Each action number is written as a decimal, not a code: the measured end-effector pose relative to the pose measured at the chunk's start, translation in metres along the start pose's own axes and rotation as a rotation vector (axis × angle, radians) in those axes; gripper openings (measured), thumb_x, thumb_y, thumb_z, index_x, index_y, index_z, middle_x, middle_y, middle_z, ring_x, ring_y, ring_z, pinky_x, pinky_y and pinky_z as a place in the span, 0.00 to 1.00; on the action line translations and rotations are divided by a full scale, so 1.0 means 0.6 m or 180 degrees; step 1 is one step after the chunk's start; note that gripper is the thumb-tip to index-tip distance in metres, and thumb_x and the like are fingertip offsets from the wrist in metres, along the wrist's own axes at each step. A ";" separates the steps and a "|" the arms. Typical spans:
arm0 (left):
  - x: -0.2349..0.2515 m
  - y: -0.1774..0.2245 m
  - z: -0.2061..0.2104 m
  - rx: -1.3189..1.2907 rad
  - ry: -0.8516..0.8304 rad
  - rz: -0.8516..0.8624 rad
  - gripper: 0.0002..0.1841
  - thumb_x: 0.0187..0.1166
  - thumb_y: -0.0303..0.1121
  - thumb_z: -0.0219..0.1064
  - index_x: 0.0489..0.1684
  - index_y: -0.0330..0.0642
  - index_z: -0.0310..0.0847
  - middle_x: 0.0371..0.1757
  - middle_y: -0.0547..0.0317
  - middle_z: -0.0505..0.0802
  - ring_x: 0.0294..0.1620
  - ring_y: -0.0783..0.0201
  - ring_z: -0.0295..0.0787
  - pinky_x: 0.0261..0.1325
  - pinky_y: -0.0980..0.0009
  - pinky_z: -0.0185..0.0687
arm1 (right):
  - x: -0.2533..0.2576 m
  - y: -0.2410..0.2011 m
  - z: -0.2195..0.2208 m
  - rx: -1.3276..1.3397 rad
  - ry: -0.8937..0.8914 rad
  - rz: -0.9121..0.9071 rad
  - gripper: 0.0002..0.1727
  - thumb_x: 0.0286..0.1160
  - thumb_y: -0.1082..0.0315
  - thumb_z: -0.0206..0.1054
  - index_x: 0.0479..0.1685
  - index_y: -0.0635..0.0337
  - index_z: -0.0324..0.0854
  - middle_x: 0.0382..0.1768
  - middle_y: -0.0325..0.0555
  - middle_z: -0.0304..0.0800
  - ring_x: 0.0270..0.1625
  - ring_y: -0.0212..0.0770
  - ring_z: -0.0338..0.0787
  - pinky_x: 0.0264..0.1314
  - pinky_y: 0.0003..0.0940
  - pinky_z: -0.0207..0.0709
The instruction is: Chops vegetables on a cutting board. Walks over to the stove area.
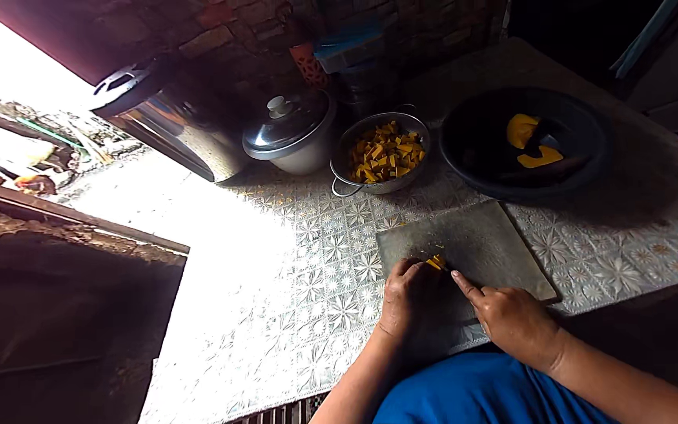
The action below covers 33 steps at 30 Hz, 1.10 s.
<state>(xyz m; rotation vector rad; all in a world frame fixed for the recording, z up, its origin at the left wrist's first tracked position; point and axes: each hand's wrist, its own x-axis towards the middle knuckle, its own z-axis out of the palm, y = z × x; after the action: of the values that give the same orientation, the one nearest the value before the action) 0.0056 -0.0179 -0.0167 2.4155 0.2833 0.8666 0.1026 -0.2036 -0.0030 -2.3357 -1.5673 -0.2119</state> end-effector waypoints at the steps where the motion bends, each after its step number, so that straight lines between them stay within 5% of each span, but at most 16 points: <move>1: -0.001 -0.001 -0.001 -0.0013 0.0009 -0.0006 0.08 0.69 0.34 0.78 0.36 0.39 0.93 0.43 0.49 0.94 0.43 0.65 0.93 0.50 0.75 0.89 | -0.003 0.002 0.001 0.0036 0.0078 0.0033 0.29 0.69 0.72 0.59 0.74 0.57 0.85 0.13 0.44 0.80 0.12 0.46 0.81 0.14 0.41 0.72; 8: -0.003 -0.003 0.002 0.0006 0.0047 0.0018 0.08 0.68 0.34 0.79 0.34 0.38 0.92 0.42 0.51 0.95 0.42 0.66 0.93 0.51 0.76 0.89 | -0.017 0.013 -0.013 0.0250 0.0644 -0.0118 0.27 0.73 0.68 0.54 0.70 0.57 0.88 0.12 0.42 0.77 0.10 0.43 0.76 0.11 0.37 0.66; 33: -0.002 -0.007 0.002 -0.0016 0.0046 -0.0039 0.07 0.69 0.34 0.79 0.32 0.39 0.92 0.42 0.51 0.95 0.43 0.66 0.94 0.52 0.75 0.89 | -0.001 0.007 -0.025 0.0052 0.0297 -0.0292 0.30 0.65 0.72 0.57 0.70 0.55 0.89 0.12 0.41 0.77 0.11 0.43 0.77 0.12 0.36 0.66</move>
<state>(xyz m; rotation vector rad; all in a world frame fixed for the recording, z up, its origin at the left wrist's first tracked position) 0.0056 -0.0154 -0.0203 2.4014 0.3009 0.8784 0.1073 -0.2105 0.0102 -2.2104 -1.6260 -0.3233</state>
